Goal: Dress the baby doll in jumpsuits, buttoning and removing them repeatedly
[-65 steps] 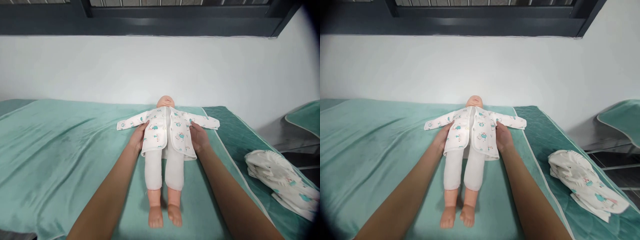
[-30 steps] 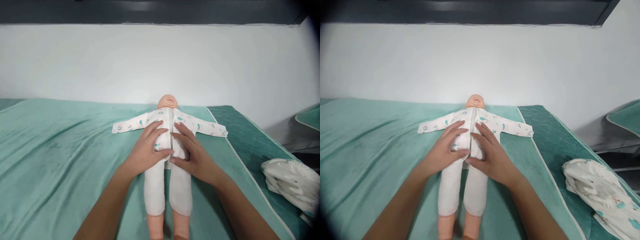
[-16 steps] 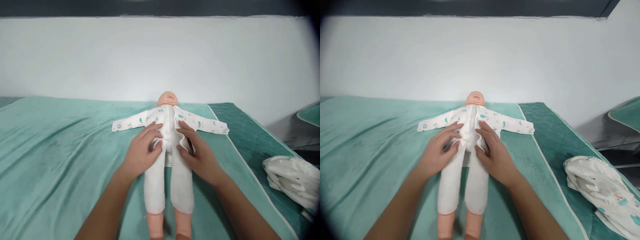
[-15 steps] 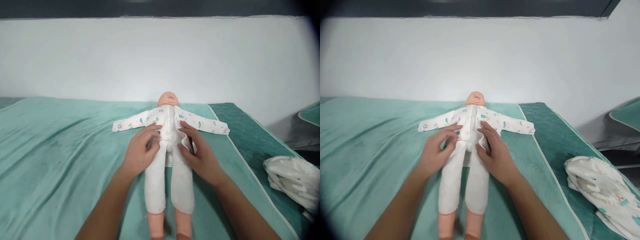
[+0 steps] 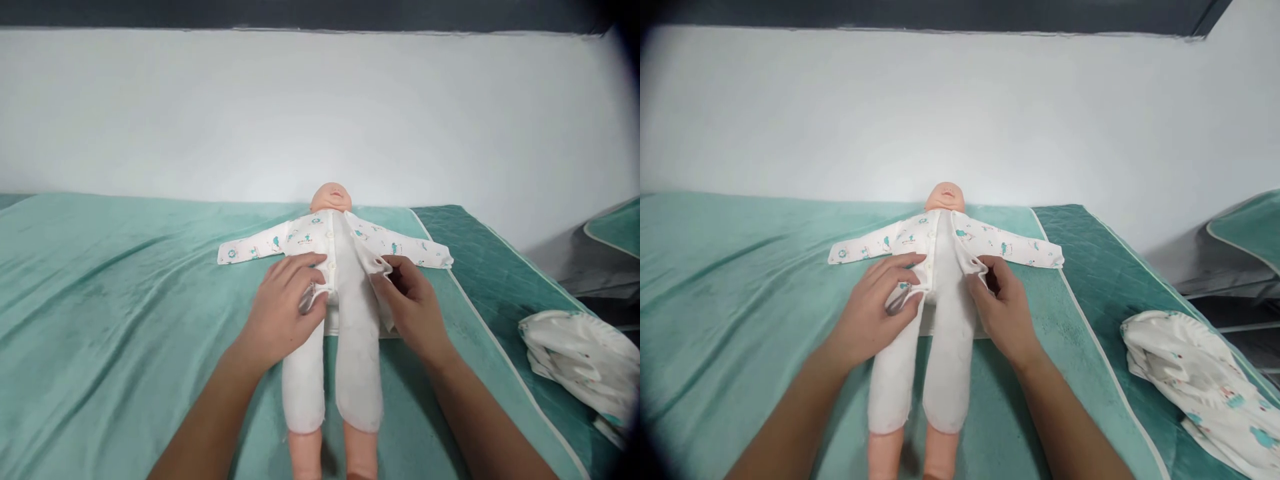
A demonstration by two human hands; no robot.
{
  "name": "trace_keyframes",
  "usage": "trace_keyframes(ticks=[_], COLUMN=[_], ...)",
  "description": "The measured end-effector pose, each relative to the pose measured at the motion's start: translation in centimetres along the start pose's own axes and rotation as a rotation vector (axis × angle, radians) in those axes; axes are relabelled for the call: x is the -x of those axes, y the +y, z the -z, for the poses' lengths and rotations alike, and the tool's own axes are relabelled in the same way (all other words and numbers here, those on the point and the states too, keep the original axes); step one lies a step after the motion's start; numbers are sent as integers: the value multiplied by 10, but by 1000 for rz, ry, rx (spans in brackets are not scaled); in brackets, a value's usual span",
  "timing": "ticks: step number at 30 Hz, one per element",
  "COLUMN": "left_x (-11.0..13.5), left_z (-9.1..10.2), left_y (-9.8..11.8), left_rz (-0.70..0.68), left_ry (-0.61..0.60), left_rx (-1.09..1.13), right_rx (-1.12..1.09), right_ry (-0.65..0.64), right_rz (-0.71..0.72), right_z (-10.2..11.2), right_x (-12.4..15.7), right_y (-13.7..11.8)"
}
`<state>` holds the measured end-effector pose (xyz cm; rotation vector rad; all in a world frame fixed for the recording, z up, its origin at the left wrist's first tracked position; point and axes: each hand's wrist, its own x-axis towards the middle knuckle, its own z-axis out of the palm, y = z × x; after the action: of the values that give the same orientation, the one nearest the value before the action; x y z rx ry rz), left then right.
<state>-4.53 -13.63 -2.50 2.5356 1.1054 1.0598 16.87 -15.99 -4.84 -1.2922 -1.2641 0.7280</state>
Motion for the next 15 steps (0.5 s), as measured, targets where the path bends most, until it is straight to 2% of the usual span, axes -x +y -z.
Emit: trace_keyframes(ticks=[2,4,6,8,10,12,15], left_x=[1,1,0,-1,-2,1,17], left_z=[-3,-6,-9,-12,-13,-12,-9], left_y=[0,0,-1,-6,-17,-33,-54], left_rz=[3,66,215,403,549,649,781], left_ry=[86,178,334,555,780,955,1105], left_rx=[11,88,231,391,526,626,679], right_rx=[-110,-220,-335,-436,-510,-555,-591], right_ry=[-11,-15,-3,25,81,173,348], right_rz=[-27,-44,-56,-67,-77,-100,-138], right_z=[0,1,1,2,5,11,26], right_x=[0,0,-2,-5,-10,-13,-9], right_y=[-1,-1,-1,1,6,13,27])
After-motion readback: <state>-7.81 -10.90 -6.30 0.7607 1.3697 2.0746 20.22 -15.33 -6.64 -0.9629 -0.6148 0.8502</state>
